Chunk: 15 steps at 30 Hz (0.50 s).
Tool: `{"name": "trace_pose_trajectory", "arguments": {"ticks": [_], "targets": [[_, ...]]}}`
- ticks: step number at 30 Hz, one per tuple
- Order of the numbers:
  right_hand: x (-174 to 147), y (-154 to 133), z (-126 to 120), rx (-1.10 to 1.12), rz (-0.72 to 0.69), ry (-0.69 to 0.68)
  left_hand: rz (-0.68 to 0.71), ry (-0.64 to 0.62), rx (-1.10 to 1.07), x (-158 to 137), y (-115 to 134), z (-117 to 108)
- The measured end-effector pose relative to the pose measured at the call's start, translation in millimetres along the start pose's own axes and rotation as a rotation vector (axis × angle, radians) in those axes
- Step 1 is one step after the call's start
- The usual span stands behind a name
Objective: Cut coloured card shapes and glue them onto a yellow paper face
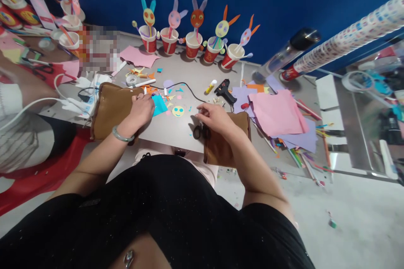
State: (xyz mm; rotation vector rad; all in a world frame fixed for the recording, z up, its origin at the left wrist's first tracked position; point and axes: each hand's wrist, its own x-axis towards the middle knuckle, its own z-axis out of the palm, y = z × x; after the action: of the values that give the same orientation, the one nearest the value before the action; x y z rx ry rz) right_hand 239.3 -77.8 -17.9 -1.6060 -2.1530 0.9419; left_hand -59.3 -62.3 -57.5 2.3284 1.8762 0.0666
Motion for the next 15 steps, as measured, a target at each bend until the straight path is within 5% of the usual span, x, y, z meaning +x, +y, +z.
{"name": "trace_pose_trajectory", "arguments": {"ticks": [15], "targets": [[-61.9, 14.4, 32.2, 0.264, 0.051, 0.270, 0.012, -0.161, 0.105, 0.7, 6.0, -19.2]]}}
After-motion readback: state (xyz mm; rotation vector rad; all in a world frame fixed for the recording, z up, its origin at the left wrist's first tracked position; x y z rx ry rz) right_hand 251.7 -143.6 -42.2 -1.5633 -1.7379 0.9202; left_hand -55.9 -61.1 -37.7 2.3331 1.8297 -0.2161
